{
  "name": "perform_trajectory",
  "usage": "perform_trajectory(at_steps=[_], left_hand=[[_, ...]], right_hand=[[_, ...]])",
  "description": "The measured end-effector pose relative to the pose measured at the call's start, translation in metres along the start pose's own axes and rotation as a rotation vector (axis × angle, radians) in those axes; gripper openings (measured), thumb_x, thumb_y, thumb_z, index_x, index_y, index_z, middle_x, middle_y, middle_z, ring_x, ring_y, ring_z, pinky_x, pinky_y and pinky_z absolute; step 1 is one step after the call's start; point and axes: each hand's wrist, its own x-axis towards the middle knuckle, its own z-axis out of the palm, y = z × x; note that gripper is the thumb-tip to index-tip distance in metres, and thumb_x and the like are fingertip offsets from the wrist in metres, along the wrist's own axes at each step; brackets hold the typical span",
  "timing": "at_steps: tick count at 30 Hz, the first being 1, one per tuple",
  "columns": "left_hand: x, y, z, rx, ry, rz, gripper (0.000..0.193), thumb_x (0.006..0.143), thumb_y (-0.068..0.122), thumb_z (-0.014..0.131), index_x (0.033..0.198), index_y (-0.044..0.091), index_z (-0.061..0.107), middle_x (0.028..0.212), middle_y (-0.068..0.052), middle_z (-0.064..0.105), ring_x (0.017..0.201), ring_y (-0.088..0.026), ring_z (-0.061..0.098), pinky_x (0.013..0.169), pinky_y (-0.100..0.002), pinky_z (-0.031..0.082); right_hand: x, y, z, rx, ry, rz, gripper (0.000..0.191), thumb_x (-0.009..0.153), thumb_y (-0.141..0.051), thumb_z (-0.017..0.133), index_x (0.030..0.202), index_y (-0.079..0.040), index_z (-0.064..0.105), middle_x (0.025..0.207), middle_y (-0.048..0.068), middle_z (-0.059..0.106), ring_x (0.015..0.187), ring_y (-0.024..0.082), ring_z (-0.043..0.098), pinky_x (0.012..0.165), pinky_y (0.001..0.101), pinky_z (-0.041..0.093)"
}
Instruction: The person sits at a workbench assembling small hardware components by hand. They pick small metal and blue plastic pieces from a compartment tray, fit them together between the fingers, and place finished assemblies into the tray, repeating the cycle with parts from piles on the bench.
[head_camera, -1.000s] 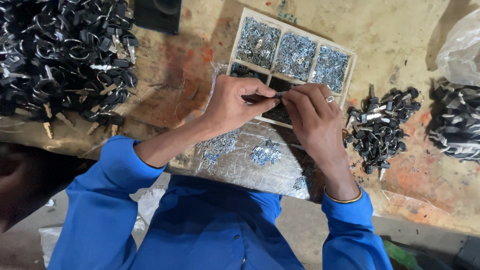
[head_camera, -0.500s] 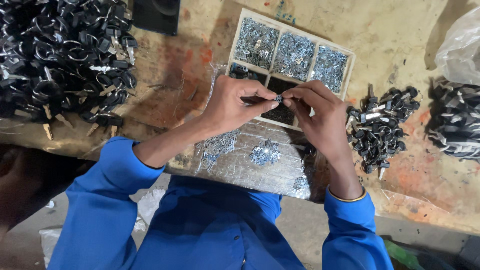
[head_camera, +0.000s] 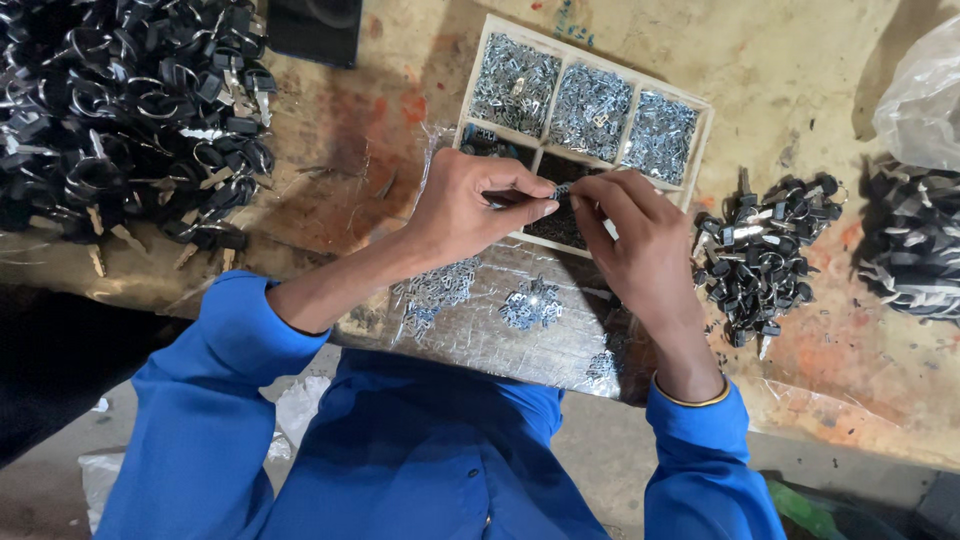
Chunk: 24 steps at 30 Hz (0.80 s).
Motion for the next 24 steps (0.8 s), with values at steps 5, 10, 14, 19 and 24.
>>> perform_trajectory(at_steps=[5, 10, 14, 19, 24], left_hand=[[0.001, -0.003, 0.002, 0.039, 0.007, 0.064, 0.014, 0.088, 0.003, 0.084, 0.100, 0.000, 0.078, 0.101, -0.013, 0.079, 0.094, -0.019, 0.080, 0.087, -0.030, 0.068], [0.000, -0.004, 0.001, 0.048, 0.017, 0.043, 0.014, 0.088, 0.003, 0.084, 0.100, 0.000, 0.079, 0.100, -0.013, 0.080, 0.093, -0.019, 0.080, 0.084, -0.030, 0.068], [-0.001, -0.001, 0.000, -0.001, 0.022, 0.036, 0.014, 0.089, 0.002, 0.083, 0.101, -0.001, 0.078, 0.099, -0.013, 0.080, 0.093, -0.018, 0.080, 0.083, -0.029, 0.067], [-0.003, 0.001, 0.001, -0.081, 0.014, -0.032, 0.012, 0.091, 0.002, 0.081, 0.102, -0.001, 0.077, 0.098, -0.011, 0.080, 0.088, -0.015, 0.079, 0.076, -0.026, 0.067], [-0.008, -0.001, 0.000, -0.114, 0.018, -0.014, 0.014, 0.093, 0.001, 0.080, 0.106, -0.002, 0.075, 0.101, -0.012, 0.079, 0.090, -0.014, 0.079, 0.080, -0.026, 0.068]], right_hand=[[0.001, -0.002, 0.005, 0.062, 0.014, 0.151, 0.011, 0.095, 0.001, 0.077, 0.103, 0.000, 0.070, 0.094, 0.009, 0.070, 0.073, 0.018, 0.070, 0.064, 0.0310, 0.054], [-0.002, -0.004, 0.008, -0.072, 0.062, -0.051, 0.017, 0.095, 0.003, 0.077, 0.110, -0.002, 0.071, 0.103, 0.010, 0.070, 0.088, 0.022, 0.071, 0.074, 0.0317, 0.056], [-0.003, 0.002, -0.001, 0.150, -0.019, 0.014, 0.040, 0.094, 0.013, 0.067, 0.129, -0.004, 0.072, 0.115, 0.013, 0.071, 0.097, 0.019, 0.073, 0.079, 0.0286, 0.058], [0.003, 0.017, -0.023, 0.303, -0.025, 0.216, 0.055, 0.085, 0.013, 0.051, 0.136, -0.002, 0.062, 0.113, 0.010, 0.071, 0.080, 0.013, 0.064, 0.073, 0.0263, 0.053], [-0.028, 0.016, -0.069, -0.017, -0.091, 0.235, 0.025, 0.094, -0.001, 0.077, 0.119, -0.005, 0.075, 0.108, 0.011, 0.073, 0.081, 0.020, 0.067, 0.069, 0.0310, 0.053]])
